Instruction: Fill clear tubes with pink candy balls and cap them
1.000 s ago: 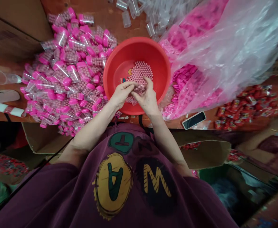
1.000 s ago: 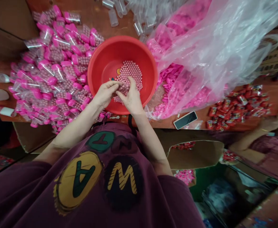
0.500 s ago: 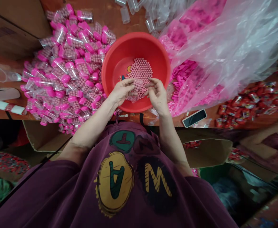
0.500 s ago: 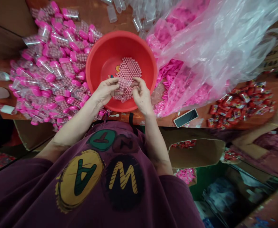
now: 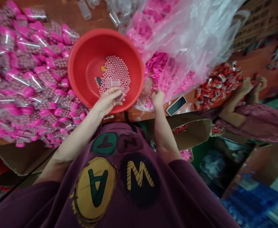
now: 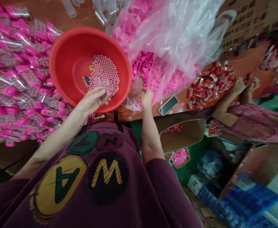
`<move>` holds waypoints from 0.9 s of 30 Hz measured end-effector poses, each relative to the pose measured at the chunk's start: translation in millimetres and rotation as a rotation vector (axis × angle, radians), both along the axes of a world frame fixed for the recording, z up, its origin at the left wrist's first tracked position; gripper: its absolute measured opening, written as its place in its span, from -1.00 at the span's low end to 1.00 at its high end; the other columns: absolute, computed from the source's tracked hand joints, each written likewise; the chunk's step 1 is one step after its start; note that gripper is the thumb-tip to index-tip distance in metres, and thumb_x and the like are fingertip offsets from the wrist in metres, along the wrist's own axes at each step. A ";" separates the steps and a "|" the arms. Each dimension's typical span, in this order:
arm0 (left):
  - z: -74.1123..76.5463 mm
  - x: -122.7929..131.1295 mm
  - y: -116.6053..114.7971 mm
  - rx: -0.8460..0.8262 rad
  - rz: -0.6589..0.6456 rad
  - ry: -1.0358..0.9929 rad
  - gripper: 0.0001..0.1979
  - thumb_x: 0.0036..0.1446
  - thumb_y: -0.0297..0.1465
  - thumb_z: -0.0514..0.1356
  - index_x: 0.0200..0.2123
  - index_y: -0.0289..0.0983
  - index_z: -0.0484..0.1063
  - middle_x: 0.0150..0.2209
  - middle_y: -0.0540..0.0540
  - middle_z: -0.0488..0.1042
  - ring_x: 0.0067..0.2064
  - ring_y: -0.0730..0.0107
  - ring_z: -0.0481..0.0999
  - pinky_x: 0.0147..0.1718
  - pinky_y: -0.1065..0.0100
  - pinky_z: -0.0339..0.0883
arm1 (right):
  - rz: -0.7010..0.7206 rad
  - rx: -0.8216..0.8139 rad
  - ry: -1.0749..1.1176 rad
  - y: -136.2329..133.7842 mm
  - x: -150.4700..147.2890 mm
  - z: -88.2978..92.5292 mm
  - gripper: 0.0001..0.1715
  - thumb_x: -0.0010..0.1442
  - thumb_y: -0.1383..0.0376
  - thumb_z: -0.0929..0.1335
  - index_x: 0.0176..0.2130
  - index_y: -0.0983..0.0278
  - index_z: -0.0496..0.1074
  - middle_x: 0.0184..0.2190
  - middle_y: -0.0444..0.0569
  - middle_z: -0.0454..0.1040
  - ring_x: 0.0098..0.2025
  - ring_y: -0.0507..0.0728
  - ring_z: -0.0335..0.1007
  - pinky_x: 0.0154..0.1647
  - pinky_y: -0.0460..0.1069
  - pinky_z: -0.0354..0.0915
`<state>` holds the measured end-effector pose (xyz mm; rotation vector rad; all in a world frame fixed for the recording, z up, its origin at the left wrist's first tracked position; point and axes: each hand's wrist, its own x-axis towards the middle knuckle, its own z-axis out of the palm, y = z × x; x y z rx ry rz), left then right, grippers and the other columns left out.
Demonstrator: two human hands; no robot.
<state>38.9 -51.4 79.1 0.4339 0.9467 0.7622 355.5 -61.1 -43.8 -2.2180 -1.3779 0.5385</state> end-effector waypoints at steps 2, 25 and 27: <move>-1.0 8.6 -2.8 -0.023 -0.018 0.002 -0.75 0.07 -0.33 0.51 -0.22 -0.25 0.59 -0.38 0.00 0.63 -0.42 0.45 0.62 -0.50 0.47 0.48 | -0.051 -0.022 -0.039 6.7 -6.0 -6.9 -0.57 0.32 0.40 0.21 0.03 0.38 0.56 0.02 0.30 0.66 0.13 0.31 0.61 0.33 0.31 0.44; 4.3 27.3 1.6 0.024 -0.027 0.100 -0.89 0.20 -0.41 0.37 -0.19 -0.17 0.56 -0.33 0.00 0.62 -0.35 0.46 0.60 -0.41 0.44 0.46 | 0.178 0.013 0.026 27.1 -14.9 -4.2 -0.41 0.37 0.41 0.22 0.31 0.29 0.45 0.21 0.23 0.50 0.18 0.25 0.50 0.32 0.22 0.40; 4.4 25.0 -1.7 -0.001 -0.013 0.107 -0.91 0.22 -0.43 0.35 -0.19 -0.17 0.56 -0.32 -0.01 0.63 -0.36 0.46 0.60 -0.42 0.44 0.46 | 0.263 -0.032 0.003 37.6 -14.3 -3.4 -0.37 0.34 0.44 0.26 0.33 0.24 0.44 0.24 0.21 0.46 0.20 0.28 0.48 0.34 0.28 0.36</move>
